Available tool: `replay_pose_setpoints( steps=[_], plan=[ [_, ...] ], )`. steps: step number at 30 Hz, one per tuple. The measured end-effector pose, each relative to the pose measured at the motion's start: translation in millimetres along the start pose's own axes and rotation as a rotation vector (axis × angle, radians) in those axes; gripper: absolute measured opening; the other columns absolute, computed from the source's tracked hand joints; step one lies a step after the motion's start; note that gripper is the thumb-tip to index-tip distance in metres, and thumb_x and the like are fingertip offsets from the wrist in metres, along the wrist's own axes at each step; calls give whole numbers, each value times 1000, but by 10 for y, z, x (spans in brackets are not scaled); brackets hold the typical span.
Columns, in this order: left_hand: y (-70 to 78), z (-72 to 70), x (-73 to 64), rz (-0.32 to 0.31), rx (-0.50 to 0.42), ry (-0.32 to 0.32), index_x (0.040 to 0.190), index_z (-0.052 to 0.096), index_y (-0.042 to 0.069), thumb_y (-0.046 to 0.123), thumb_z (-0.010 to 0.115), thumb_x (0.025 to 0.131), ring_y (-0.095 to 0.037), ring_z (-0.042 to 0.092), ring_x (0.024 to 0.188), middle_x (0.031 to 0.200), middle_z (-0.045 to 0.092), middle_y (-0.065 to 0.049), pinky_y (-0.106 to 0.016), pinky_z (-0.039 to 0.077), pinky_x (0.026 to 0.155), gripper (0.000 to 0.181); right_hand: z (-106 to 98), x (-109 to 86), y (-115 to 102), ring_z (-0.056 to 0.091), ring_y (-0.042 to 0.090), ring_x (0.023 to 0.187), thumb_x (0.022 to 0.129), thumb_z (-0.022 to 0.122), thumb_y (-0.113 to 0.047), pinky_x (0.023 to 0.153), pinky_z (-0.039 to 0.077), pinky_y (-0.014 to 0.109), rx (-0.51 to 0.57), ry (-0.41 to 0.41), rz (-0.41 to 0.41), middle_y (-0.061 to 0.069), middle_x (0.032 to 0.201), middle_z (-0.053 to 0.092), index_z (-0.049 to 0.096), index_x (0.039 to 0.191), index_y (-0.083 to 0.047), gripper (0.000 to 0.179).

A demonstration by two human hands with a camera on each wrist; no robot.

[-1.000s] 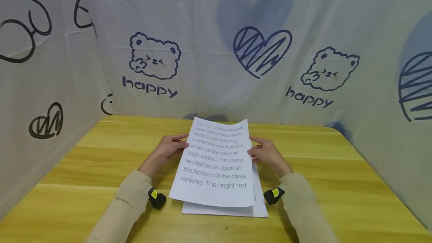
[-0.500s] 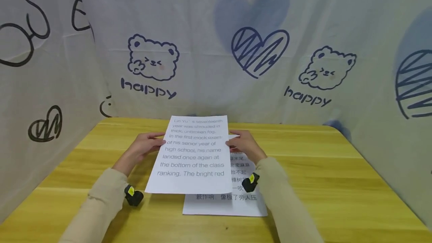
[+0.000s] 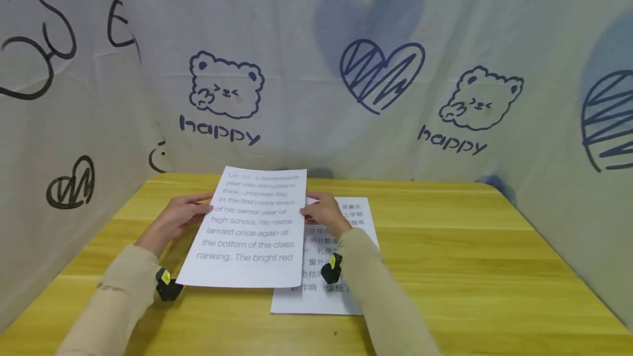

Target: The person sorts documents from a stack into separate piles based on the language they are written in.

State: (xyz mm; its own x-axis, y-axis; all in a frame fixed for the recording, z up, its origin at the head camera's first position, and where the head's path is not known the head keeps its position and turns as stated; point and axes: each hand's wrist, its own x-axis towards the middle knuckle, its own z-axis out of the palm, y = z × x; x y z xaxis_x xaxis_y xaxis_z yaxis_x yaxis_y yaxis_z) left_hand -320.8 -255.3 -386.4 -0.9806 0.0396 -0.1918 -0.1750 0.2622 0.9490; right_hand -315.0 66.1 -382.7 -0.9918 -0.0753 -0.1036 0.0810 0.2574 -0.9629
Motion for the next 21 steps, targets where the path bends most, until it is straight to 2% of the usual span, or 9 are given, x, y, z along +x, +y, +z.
replay_pose_setpoints(
  steps=[3,6,10,12,16,21],
  plan=[
    [-38,-109,-23,-18,7,22,149,32,-1,16,60,96,-11,62,89,136,49,-26,-21,52,79,62,113,-7,-36,66,20,78,88,65,0,71,56,30,11,-11,-7,15,96,67,50,139,-1,54],
    [-87,-208,-42,-31,11,51,149,30,-1,18,61,96,-11,63,86,130,54,-24,-20,52,76,64,240,-10,-70,66,19,75,87,65,2,70,56,29,16,-15,-11,14,93,66,50,139,0,54],
    [-192,-349,-93,-43,14,91,147,33,-2,14,60,96,-11,64,79,112,64,-12,-22,53,71,60,468,-14,-109,65,18,68,85,65,6,67,57,29,1,-12,-28,14,87,65,49,138,3,55],
    [-238,-393,-117,-49,41,100,146,35,-5,12,59,96,-12,64,77,106,65,-10,-23,53,70,57,558,-18,-116,65,19,65,85,65,6,66,57,30,-17,-9,-34,14,84,66,50,137,3,55],
    [-310,-438,-151,-54,133,115,141,40,-10,10,58,96,-17,63,75,102,67,-15,-26,53,66,52,694,-22,-87,65,20,61,85,66,6,62,56,29,-74,-3,-29,12,77,68,52,137,2,54],
    [-334,-459,-181,-33,214,140,140,38,-13,10,56,96,-17,63,76,111,63,-27,-23,52,65,53,817,-25,-30,61,19,53,84,64,7,54,53,28,-102,0,-40,10,66,66,51,136,3,54]
  ],
)
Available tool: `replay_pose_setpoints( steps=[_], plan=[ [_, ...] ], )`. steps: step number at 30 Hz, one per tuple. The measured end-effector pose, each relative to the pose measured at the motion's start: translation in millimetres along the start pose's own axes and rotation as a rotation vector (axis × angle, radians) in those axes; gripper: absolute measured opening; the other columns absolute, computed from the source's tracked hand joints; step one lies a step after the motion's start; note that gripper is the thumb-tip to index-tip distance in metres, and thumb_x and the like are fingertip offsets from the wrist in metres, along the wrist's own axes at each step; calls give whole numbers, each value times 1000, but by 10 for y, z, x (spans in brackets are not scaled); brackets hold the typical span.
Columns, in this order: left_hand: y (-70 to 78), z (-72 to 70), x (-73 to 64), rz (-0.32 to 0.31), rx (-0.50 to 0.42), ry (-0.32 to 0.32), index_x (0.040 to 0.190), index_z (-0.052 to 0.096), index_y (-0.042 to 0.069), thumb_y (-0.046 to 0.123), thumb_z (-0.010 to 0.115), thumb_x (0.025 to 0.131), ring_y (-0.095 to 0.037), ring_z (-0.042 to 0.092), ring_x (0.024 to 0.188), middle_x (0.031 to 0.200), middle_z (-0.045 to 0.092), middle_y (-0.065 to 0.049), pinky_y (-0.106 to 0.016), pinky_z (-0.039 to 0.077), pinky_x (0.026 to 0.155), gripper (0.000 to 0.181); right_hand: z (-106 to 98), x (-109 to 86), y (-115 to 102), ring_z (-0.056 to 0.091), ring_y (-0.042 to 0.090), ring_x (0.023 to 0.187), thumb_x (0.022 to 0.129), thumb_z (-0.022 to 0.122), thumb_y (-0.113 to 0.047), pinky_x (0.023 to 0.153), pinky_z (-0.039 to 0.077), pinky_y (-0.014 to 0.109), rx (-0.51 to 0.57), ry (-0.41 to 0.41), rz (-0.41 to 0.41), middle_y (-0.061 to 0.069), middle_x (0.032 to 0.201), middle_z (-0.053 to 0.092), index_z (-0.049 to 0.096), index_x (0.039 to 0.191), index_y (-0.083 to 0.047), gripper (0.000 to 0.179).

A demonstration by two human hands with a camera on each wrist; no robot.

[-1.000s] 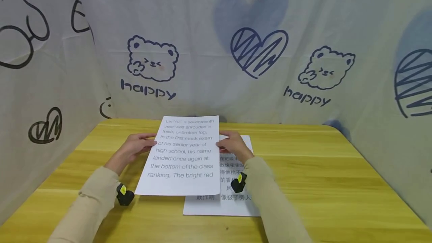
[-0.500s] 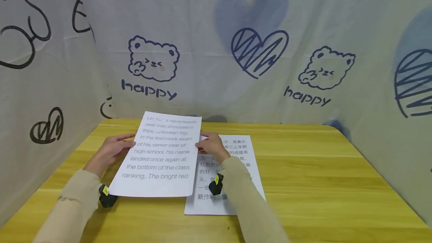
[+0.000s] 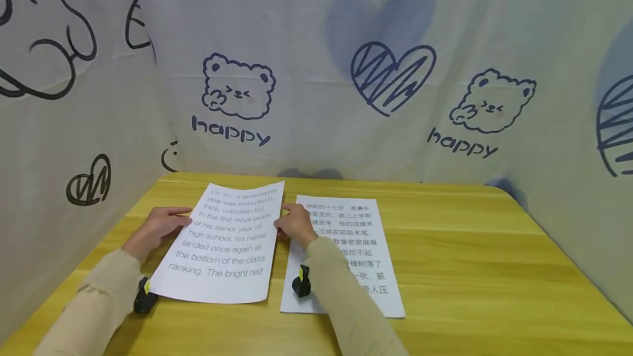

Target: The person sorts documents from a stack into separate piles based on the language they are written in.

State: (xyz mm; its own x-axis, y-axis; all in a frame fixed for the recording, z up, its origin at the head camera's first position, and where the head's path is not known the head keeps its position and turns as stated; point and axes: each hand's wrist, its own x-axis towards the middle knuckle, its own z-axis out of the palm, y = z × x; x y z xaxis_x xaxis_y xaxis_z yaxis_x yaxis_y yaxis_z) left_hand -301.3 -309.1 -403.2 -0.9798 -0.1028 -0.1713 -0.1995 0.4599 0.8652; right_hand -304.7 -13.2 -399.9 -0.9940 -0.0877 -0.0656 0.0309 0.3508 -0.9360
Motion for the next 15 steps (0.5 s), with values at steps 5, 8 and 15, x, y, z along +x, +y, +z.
replay_pose_setpoints(
  steps=[5,8,15],
  plan=[
    [25,70,9,25,59,31,138,40,-14,10,58,95,-20,63,83,120,58,-32,-21,50,66,52,28,0,-6,59,18,50,82,61,10,49,50,26,-20,26,-24,9,62,64,52,135,4,54],
    [32,100,11,20,86,41,136,45,-13,9,59,95,-25,63,88,120,58,-31,-21,48,65,48,27,-2,-21,57,16,48,81,61,10,48,49,24,-55,37,-24,9,66,65,53,134,4,54],
    [27,109,-11,-9,125,-3,136,43,-14,6,59,94,-30,61,92,121,56,-32,-23,48,67,50,-6,-25,-7,59,15,51,80,63,6,56,48,21,-132,11,-45,12,68,67,63,120,8,39]
  ],
)
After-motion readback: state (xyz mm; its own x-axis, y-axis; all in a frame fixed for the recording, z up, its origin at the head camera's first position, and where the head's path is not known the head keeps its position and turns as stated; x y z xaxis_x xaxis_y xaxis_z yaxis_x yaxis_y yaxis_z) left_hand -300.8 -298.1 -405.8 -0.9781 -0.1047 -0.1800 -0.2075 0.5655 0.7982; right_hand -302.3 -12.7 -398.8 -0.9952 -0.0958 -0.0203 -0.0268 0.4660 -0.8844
